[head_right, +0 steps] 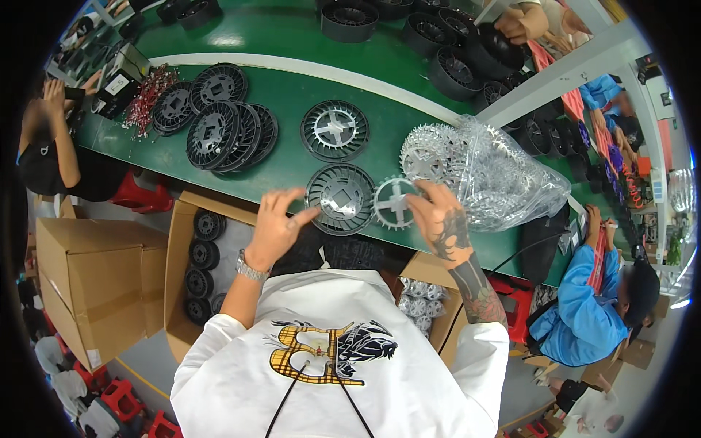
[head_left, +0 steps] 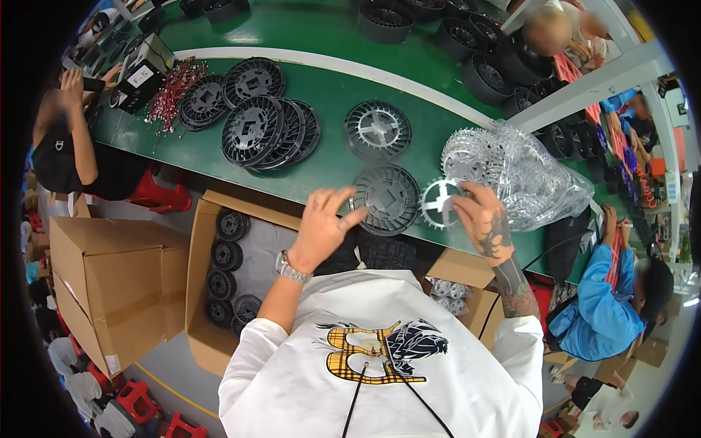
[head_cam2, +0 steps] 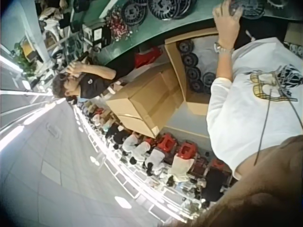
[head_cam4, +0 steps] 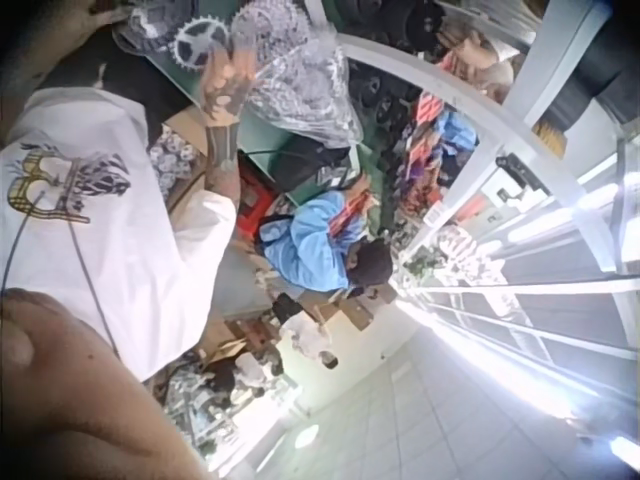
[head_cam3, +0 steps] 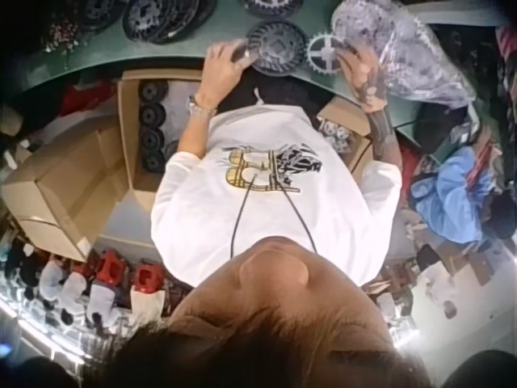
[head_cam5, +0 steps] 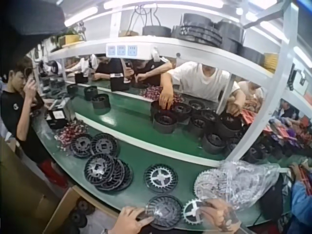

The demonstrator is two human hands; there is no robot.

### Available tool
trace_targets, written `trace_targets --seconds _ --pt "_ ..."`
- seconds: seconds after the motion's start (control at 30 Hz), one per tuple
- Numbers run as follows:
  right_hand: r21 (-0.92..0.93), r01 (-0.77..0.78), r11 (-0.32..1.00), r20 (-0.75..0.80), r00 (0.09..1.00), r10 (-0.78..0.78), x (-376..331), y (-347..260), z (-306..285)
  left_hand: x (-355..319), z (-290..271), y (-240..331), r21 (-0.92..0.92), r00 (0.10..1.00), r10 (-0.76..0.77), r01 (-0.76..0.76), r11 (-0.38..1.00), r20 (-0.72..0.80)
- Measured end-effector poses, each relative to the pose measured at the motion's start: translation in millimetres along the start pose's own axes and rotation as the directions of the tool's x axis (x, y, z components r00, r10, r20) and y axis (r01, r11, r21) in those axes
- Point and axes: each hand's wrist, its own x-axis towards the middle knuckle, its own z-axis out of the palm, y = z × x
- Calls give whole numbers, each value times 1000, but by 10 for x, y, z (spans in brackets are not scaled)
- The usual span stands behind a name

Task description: Assembling plastic wheel hubs with metal gears at a manual assembly station.

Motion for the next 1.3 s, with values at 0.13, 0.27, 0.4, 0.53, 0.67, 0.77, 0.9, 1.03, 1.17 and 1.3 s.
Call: trace_targets --seconds 0.13,0.27,0.4,0.53,0.67,0.77,0.9,1.03,1.17,1.3 --pt "72 102 992 -18 995 -101 77 -162 247 -141 113 199 -143 998 8 -17 990 -60" --pt "124 172 977 41 983 -179 186 -282 502 -222 179 137 -207 994 -29 7 978 -103" --pt "127 186 974 46 980 -193 254 -345 641 -180 126 119 -231 993 -35 8 973 -109" --pt "138 176 975 61 981 -185 250 -381 686 -229 158 106 -269 990 -84 52 962 -110" --pt "142 118 983 68 989 -128 213 -363 715 -256 187 88 -267 989 -83 48 963 -120" --pt "138 108 984 69 991 -119 204 -367 723 -253 194 82 -270 990 -76 41 962 -121" --pt "144 111 983 65 990 -121 219 -363 713 -250 195 70 -277 990 -79 44 960 -120" --pt "149 127 981 54 989 -137 226 -360 718 -248 194 74 -278 990 -81 46 960 -116" --pt "132 139 981 57 987 -147 226 -383 748 -251 207 71 -277 990 -78 42 960 -121" --pt "124 148 981 61 986 -156 221 -395 734 -258 211 68 -281 990 -79 43 959 -119"
